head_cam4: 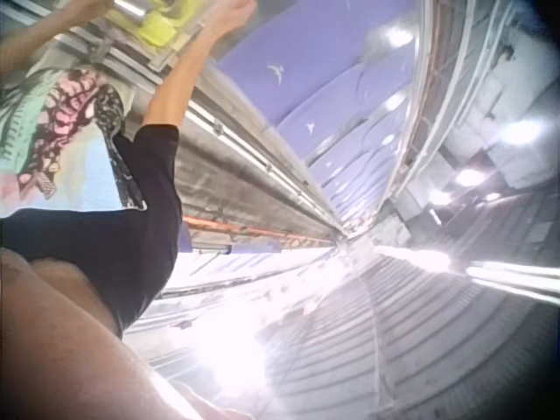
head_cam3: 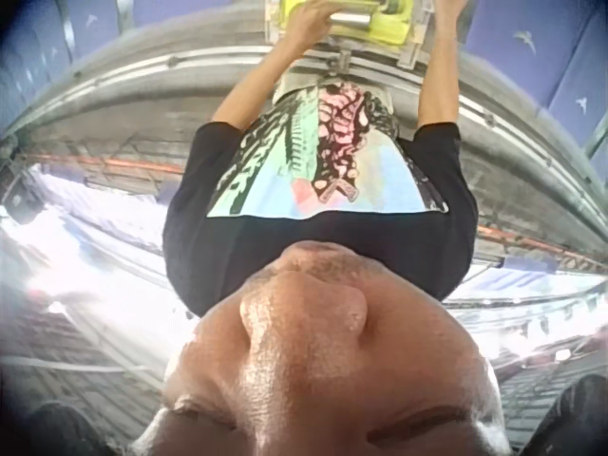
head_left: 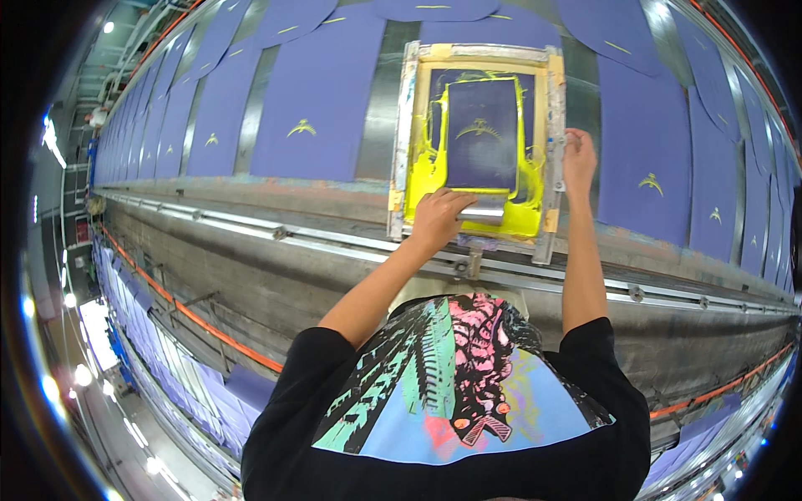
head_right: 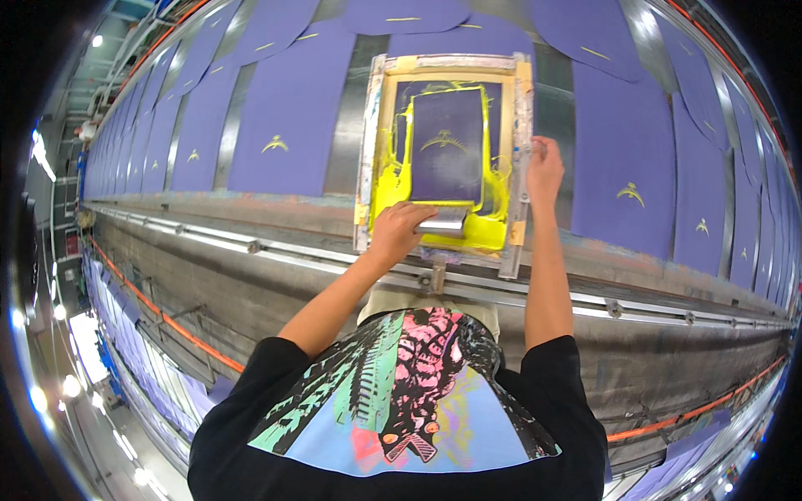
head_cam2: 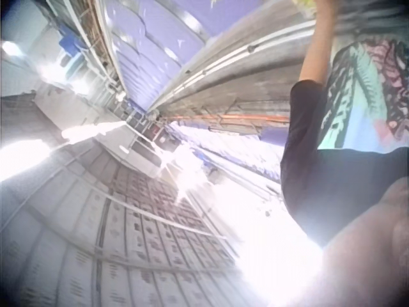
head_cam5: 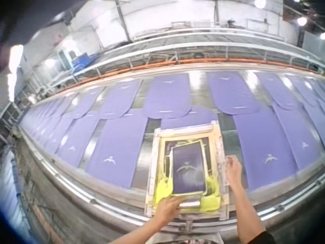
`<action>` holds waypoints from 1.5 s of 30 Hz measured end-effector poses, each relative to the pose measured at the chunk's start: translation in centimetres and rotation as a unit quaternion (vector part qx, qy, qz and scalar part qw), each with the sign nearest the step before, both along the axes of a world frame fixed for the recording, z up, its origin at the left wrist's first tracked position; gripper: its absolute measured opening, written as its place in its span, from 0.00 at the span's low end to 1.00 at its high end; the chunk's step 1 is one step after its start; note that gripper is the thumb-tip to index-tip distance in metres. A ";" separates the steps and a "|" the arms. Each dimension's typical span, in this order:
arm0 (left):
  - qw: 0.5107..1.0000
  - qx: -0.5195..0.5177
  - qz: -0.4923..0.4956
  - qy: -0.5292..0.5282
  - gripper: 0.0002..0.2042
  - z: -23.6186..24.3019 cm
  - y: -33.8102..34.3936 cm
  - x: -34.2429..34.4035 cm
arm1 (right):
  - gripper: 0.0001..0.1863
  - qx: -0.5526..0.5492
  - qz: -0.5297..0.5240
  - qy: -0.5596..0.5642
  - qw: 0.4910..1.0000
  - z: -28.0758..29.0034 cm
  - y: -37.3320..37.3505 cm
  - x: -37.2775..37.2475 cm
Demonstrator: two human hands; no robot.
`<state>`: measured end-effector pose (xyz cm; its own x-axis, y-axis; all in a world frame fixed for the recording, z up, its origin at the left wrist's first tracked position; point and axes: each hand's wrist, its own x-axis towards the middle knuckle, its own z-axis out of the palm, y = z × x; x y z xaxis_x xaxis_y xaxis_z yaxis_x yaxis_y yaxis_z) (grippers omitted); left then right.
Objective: The person pours liquid into a screen printing frame, then uses a squeegee to pull yellow ink across the screen and print a design onto a series of purple t-shirts laid out on a long table.
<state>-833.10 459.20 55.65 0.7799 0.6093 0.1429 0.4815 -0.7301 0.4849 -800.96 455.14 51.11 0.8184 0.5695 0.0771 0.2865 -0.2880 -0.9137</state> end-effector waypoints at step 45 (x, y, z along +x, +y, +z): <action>0.985 0.161 0.033 0.042 0.20 0.5 39.5 -23.8 | 0.10 -0.005 -0.020 0.009 1.000 1.2 24.7 -36.7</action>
<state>-856.92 498.72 56.14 0.7573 0.5931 0.2734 0.5622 -0.8051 0.1892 -837.63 479.86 52.33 0.8420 0.5364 0.0574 0.2589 -0.3083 -0.9154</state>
